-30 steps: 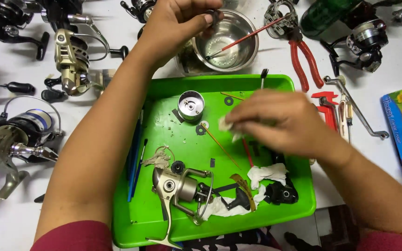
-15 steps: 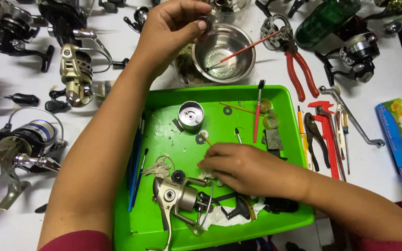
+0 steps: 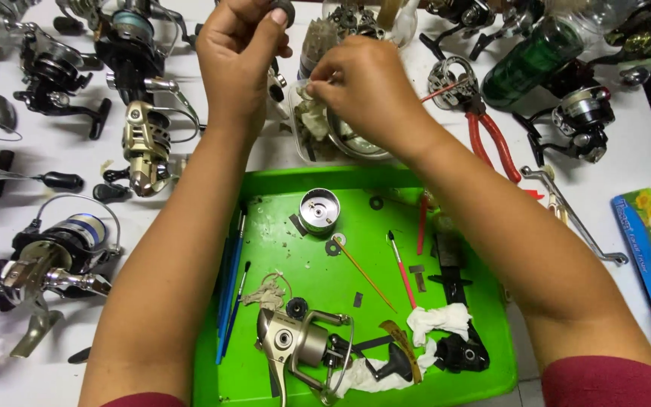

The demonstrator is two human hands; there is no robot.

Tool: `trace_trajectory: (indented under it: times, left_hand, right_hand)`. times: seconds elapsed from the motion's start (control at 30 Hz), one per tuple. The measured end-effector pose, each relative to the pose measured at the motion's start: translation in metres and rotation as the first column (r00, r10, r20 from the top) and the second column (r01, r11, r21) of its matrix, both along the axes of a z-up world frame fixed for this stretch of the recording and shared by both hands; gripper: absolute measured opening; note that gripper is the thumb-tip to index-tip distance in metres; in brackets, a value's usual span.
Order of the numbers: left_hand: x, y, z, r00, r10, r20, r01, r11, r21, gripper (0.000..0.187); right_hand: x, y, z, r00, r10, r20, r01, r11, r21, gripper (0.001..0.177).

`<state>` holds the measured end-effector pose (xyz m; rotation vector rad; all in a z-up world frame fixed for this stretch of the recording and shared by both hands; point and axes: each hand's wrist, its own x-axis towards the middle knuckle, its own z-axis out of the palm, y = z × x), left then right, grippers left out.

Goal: The person cleans small metal components of fishing reels using a red paintbrush and a liquid in a metal bowl. They wipe the parts with a cloth and place them into a clear container. The workspace is cluttered with various fishing reels and tools.

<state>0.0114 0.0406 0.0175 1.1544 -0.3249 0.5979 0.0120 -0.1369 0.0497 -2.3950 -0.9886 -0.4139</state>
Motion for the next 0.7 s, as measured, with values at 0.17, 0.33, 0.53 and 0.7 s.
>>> trace_trajectory:
  times: [0.17, 0.33, 0.53, 0.7]
  left_hand:
    - [0.002, -0.004, -0.006, 1.000, 0.017, 0.018, -0.017, 1.000, -0.019, 0.016]
    - [0.001, -0.009, -0.008, 1.000, 0.006, -0.007, -0.006, 0.999, 0.042, 0.018]
    - [0.000, -0.011, -0.008, 0.999, -0.002, -0.052, 0.004, 1.000, 0.027, 0.017]
    - [0.001, -0.013, -0.012, 0.992, -0.068, -0.107, 0.069, 0.998, 0.006, 0.021]
  right_hand:
    - [0.012, 0.020, -0.022, 0.951, -0.114, -0.287, 0.057, 0.978, -0.200, 0.031]
    - [0.009, 0.031, -0.034, 0.993, -0.117, 0.021, 0.118, 0.954, -0.274, 0.012]
    - [0.018, 0.028, -0.063, 0.946, -0.084, 0.312, 0.197, 0.915, -0.353, 0.012]
    - [0.002, 0.014, -0.043, 0.994, -0.003, 0.105, 0.045, 0.917, -0.396, 0.015]
